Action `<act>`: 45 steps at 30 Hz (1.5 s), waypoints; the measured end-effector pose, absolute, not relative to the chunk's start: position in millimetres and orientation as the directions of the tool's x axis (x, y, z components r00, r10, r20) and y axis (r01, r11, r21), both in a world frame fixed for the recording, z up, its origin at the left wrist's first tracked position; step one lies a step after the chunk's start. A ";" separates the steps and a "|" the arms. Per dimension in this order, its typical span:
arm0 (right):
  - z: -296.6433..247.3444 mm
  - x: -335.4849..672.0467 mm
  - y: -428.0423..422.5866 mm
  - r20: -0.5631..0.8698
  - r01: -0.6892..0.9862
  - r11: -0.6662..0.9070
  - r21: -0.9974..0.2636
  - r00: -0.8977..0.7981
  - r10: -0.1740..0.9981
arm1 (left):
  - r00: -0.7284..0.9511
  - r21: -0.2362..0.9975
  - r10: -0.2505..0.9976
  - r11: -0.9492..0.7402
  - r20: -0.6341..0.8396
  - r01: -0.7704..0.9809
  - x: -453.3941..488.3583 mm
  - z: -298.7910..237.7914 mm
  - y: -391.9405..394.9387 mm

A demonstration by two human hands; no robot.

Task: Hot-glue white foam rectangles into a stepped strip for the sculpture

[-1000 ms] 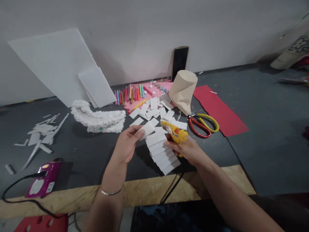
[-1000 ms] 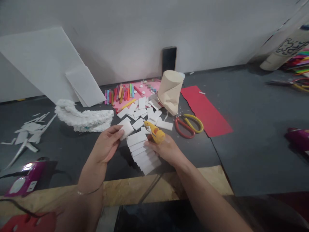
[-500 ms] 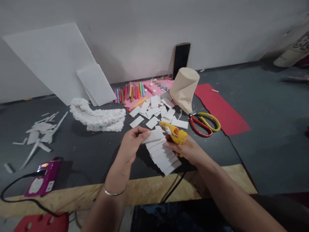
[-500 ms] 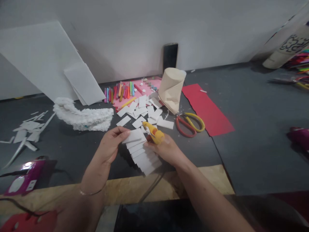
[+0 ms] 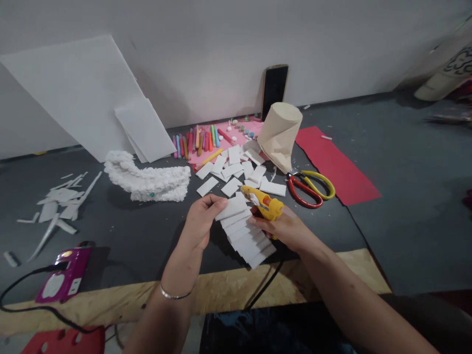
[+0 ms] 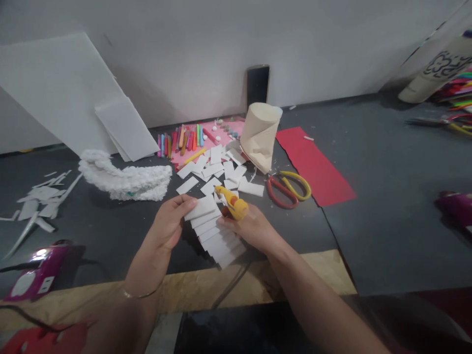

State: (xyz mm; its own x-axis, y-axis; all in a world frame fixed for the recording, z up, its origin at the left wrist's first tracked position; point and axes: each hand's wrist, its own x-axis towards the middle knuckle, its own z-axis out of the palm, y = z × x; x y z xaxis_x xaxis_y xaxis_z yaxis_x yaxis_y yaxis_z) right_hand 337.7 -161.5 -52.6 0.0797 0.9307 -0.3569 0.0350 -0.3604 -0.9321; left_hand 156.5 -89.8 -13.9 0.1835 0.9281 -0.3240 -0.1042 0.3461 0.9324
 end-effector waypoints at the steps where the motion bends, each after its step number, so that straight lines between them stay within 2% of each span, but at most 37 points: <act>1: -52.6 337.6 -161.5 -0.360 0.033 -0.364 -0.931 0.078 0.930 | 0.189 0.930 0.925 0.352 -0.329 -0.107 156.6 -13.8 -89.9; 8: -50.5 336.6 -161.6 -0.323 0.088 -0.329 -0.940 0.074 0.944 | 0.197 0.921 0.917 0.372 -0.347 -0.113 156.4 -15.4 -89.5; 20: -48.3 335.7 -162.3 -0.362 0.060 -0.366 -0.929 0.064 0.930 | 0.215 0.917 0.911 0.382 -0.353 -0.114 157.9 -14.3 -89.7; 45: -50.3 336.5 -161.8 -0.328 0.080 -0.333 -0.940 0.067 0.942 | 0.207 0.902 0.905 0.405 -0.372 -0.149 157.8 -16.1 -89.6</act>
